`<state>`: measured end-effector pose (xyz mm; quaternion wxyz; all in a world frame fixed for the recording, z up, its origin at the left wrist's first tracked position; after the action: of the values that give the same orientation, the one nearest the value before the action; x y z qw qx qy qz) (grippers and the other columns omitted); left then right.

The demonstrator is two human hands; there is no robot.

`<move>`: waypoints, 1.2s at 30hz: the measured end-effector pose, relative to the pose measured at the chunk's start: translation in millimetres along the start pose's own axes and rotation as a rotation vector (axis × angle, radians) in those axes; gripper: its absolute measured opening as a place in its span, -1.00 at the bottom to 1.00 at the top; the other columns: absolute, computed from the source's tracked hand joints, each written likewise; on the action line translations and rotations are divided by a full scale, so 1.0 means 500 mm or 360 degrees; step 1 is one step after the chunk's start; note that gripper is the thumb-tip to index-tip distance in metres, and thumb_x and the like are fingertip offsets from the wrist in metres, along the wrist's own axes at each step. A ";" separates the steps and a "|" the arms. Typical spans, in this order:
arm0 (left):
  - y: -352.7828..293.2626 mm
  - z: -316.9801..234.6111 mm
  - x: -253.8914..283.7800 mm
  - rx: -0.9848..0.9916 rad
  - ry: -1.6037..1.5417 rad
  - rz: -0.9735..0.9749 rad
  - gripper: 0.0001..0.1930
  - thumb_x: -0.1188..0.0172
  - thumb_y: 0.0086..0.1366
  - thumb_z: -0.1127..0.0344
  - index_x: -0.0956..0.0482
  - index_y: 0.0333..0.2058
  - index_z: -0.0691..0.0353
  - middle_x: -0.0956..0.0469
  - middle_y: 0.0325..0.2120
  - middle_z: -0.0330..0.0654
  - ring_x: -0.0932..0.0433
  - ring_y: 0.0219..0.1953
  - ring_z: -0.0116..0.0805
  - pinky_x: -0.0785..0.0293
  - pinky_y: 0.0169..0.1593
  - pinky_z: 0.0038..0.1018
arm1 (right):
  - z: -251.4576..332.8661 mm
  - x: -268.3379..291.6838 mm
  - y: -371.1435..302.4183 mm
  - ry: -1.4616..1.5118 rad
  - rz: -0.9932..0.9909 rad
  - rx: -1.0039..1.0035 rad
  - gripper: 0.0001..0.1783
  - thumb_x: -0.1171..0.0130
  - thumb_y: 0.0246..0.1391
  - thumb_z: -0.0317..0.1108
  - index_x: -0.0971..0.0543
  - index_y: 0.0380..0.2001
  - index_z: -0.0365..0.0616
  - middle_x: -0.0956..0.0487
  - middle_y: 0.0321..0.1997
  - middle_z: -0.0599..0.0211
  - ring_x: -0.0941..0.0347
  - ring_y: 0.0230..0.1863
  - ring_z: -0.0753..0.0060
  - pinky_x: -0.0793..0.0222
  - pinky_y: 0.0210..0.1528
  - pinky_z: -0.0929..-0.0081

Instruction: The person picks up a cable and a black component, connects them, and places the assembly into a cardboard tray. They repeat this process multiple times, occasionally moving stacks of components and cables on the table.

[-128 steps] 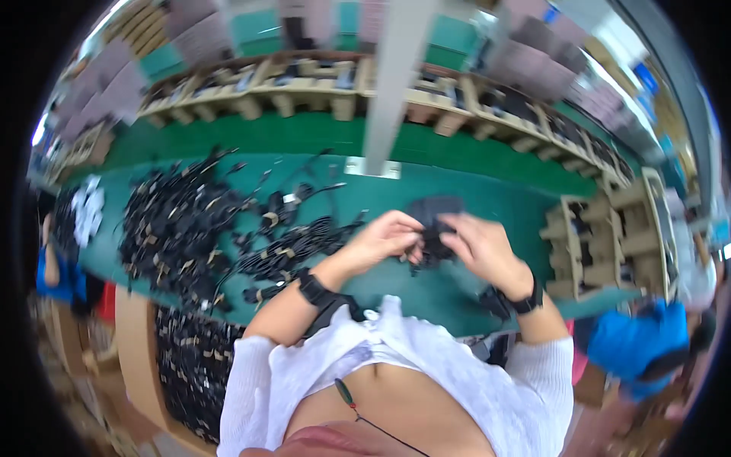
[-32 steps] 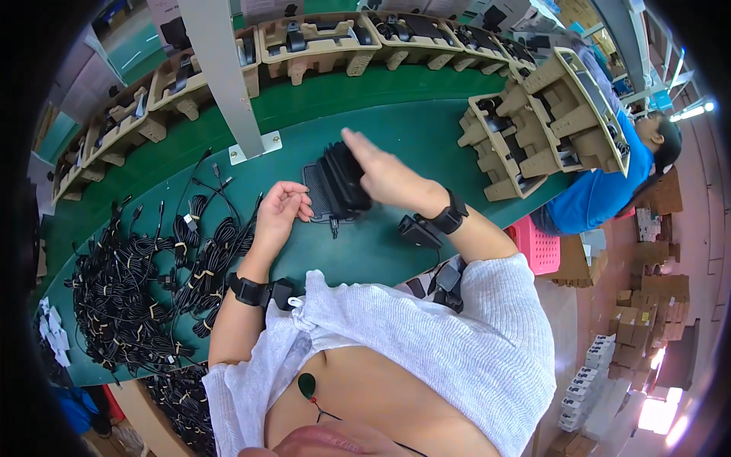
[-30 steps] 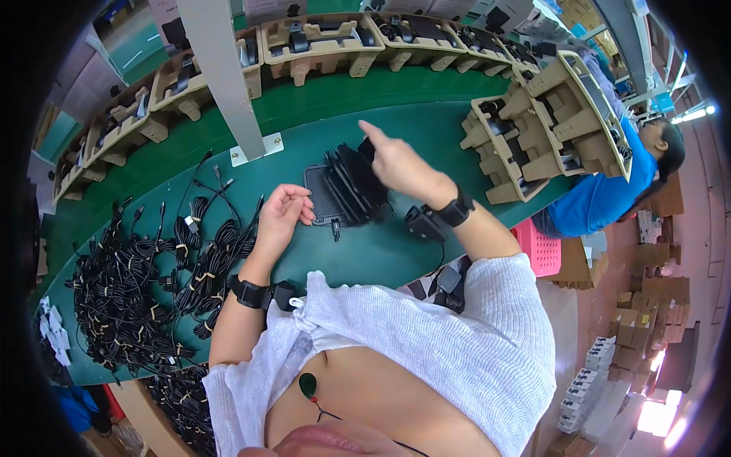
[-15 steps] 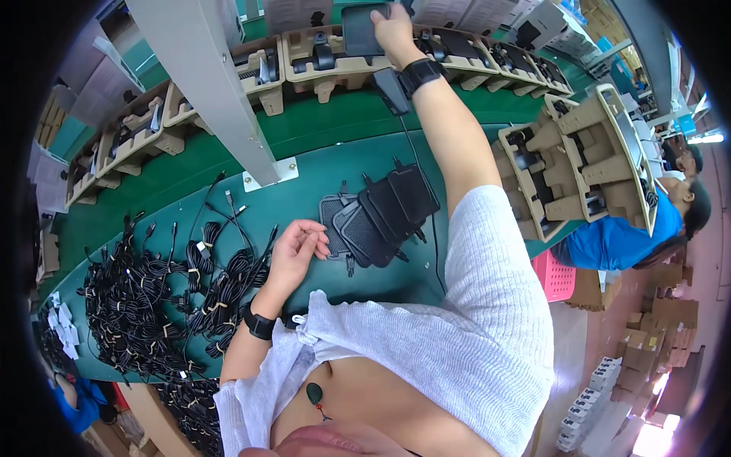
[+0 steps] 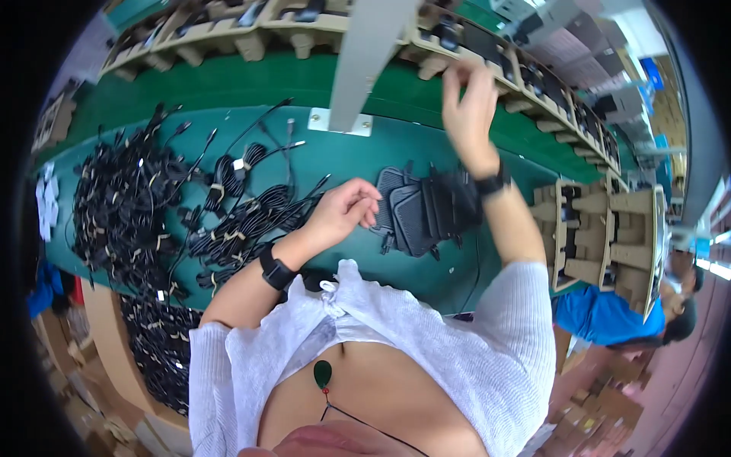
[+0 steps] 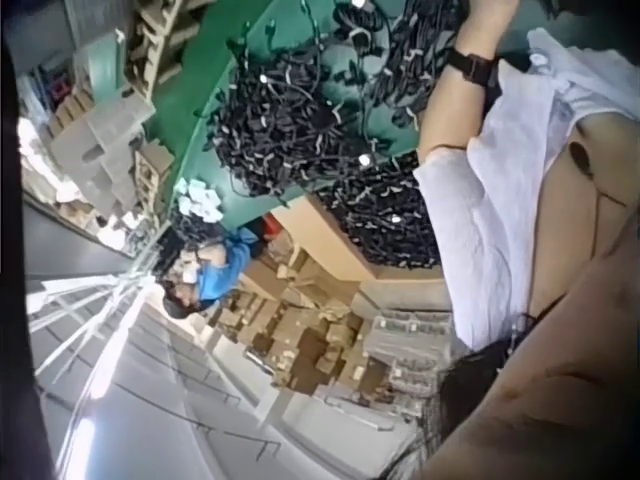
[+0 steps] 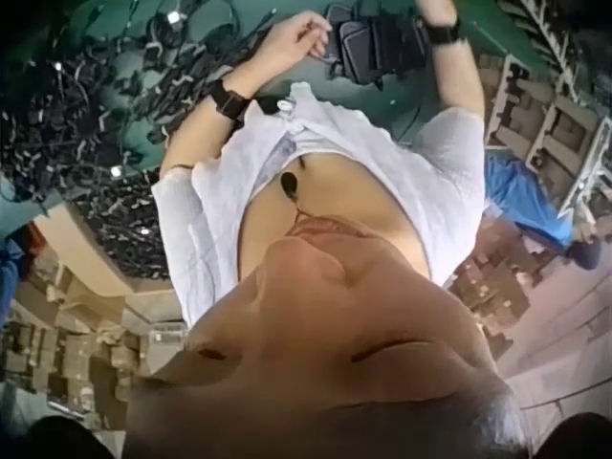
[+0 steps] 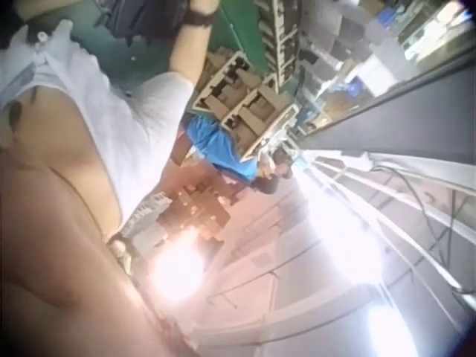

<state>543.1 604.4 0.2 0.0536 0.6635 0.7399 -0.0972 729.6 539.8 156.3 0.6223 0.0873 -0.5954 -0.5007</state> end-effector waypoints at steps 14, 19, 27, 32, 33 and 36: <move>-0.030 -0.004 -0.004 -0.0758 0.0326 0.0246 -0.60 -0.08 0.26 0.29 -0.33 0.08 0.15 -0.36 0.06 -0.12 -0.34 0.09 -0.35 -0.27 0.15 -0.39 | 0.494 -0.273 -0.235 0.0488 0.2007 0.0850 -0.67 -0.10 0.10 -0.17 -0.51 -0.21 -0.22 -0.53 -0.21 0.12 -0.45 -0.14 0.09 -0.35 -0.09 0.27; -0.016 -0.025 -0.004 -0.0638 0.0023 0.0132 -0.66 -0.18 0.19 0.26 -0.44 -0.07 0.18 -0.50 -0.17 -0.13 -0.50 -0.15 -0.38 -0.44 -0.10 -0.42 | 0.489 -0.233 -0.243 0.0608 0.2389 0.0599 -0.45 -0.16 0.00 0.08 -0.50 -0.20 -0.24 -0.51 -0.20 0.11 -0.44 -0.15 0.05 -0.34 -0.09 0.28; -0.016 -0.068 -0.035 -0.0056 -0.0279 0.0399 -0.84 -0.17 0.22 0.24 -0.44 -0.37 0.19 -0.40 -0.61 -0.29 -0.34 -0.63 -0.60 -0.19 -0.61 -0.65 | 0.365 -0.079 -0.144 0.1396 0.1670 -0.0362 -0.74 -0.04 0.21 -0.23 -0.41 -0.20 -0.22 -0.48 -0.41 0.34 -0.37 -0.44 0.56 -0.35 -0.34 0.61; -0.024 -0.097 -0.014 -0.0110 -0.1118 0.0355 -0.74 -0.03 0.34 0.31 -0.29 -0.04 0.20 -0.36 -0.50 -0.32 -0.29 -0.61 -0.61 -0.08 -0.61 -0.71 | 0.266 -0.002 -0.136 0.1907 0.1193 -0.0947 -0.70 0.11 0.29 -0.21 -0.40 -0.11 -0.23 -0.39 -0.64 0.41 -0.22 -0.67 0.66 -0.20 -0.52 0.71; -0.012 -0.092 -0.004 -0.0175 -0.1202 0.0396 -0.77 -0.02 0.35 0.28 -0.38 -0.10 0.26 -0.44 -0.50 -0.28 -0.39 -0.59 -0.57 -0.17 -0.63 -0.71 | 0.240 0.003 -0.149 0.2044 0.1191 -0.1014 -0.72 0.07 0.27 -0.25 -0.41 -0.12 -0.24 -0.43 -0.56 0.38 -0.31 -0.56 0.65 -0.25 -0.44 0.70; -0.002 -0.064 0.007 -0.0132 -0.1119 0.0254 -0.80 0.01 0.37 0.27 -0.45 -0.19 0.28 -0.44 -0.51 -0.27 -0.41 -0.58 -0.55 -0.20 -0.62 -0.68 | 0.207 0.021 -0.181 0.1492 0.0908 -0.0797 -0.77 0.02 0.23 -0.34 -0.44 -0.13 -0.23 -0.51 -0.39 0.32 -0.42 -0.35 0.60 -0.33 -0.23 0.64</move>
<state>543.6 614.8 30.6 0.3390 0.6424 0.6255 -0.2849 594.8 538.8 127.7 0.9298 -0.0136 -0.1214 -0.3472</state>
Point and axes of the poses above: each hand's wrist, its own y-axis towards the middle knuckle, its own x-axis out of the back of the hand, z = x × y, the point moved 9 cm from there along y, towards the middle knuckle
